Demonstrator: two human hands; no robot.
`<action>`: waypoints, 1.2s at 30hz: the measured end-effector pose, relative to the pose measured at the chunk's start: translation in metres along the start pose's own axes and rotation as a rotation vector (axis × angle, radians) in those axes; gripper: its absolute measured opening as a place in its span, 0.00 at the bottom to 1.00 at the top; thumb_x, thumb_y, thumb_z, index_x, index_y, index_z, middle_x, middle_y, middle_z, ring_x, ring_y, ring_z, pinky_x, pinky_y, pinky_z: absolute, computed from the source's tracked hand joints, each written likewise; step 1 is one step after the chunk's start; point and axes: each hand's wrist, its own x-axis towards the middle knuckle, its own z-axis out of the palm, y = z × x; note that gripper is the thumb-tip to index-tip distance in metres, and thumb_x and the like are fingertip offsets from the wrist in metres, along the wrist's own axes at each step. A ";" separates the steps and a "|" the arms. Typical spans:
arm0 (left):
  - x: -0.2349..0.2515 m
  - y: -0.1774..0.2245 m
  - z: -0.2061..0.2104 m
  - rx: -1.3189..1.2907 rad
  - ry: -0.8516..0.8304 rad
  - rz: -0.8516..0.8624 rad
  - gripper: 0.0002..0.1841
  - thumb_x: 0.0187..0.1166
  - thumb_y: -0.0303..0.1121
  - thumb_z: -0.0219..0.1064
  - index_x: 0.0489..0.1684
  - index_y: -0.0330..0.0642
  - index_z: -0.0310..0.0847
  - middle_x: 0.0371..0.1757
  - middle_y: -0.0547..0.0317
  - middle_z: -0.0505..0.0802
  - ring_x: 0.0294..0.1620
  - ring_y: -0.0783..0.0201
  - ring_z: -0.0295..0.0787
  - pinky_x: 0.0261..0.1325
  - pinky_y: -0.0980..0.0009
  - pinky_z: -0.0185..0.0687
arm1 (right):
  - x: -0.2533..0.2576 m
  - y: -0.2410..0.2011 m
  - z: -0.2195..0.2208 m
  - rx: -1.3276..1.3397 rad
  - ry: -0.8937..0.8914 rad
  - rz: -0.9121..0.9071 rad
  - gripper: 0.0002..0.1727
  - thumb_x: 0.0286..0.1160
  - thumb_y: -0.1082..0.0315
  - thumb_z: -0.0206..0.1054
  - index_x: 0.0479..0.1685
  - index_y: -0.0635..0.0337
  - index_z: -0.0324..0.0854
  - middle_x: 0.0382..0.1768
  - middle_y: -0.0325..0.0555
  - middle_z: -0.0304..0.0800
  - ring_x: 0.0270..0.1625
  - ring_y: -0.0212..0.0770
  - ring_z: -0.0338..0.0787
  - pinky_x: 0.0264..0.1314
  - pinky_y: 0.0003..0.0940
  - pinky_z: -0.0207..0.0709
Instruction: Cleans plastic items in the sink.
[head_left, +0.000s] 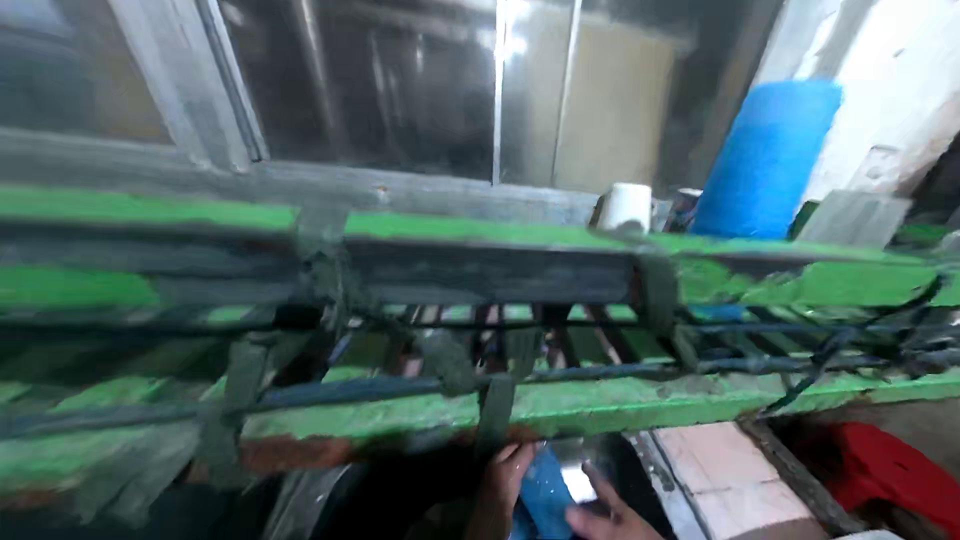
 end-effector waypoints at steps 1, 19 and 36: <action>0.000 -0.004 -0.003 0.010 -0.013 0.018 0.18 0.86 0.40 0.64 0.61 0.32 0.84 0.59 0.43 0.90 0.61 0.55 0.86 0.66 0.53 0.81 | 0.005 0.007 0.010 0.154 -0.008 0.033 0.56 0.76 0.54 0.72 0.97 0.51 0.33 0.84 0.63 0.67 0.78 0.60 0.79 0.73 0.60 0.78; -0.004 0.045 -0.009 0.162 0.075 0.145 0.15 0.77 0.32 0.73 0.56 0.30 0.85 0.51 0.47 0.92 0.55 0.63 0.88 0.63 0.66 0.83 | 0.068 0.002 0.055 0.228 -0.014 -0.081 0.61 0.65 0.65 0.78 0.96 0.47 0.35 0.72 0.60 0.78 0.59 0.52 0.91 0.54 0.50 0.90; 0.001 0.043 0.006 0.488 0.034 0.124 0.17 0.81 0.40 0.69 0.57 0.34 0.88 0.55 0.45 0.93 0.61 0.56 0.88 0.70 0.57 0.79 | 0.079 -0.005 0.050 -0.020 0.089 -0.196 0.52 0.61 0.64 0.81 0.89 0.63 0.54 0.71 0.57 0.82 0.69 0.44 0.86 0.72 0.42 0.80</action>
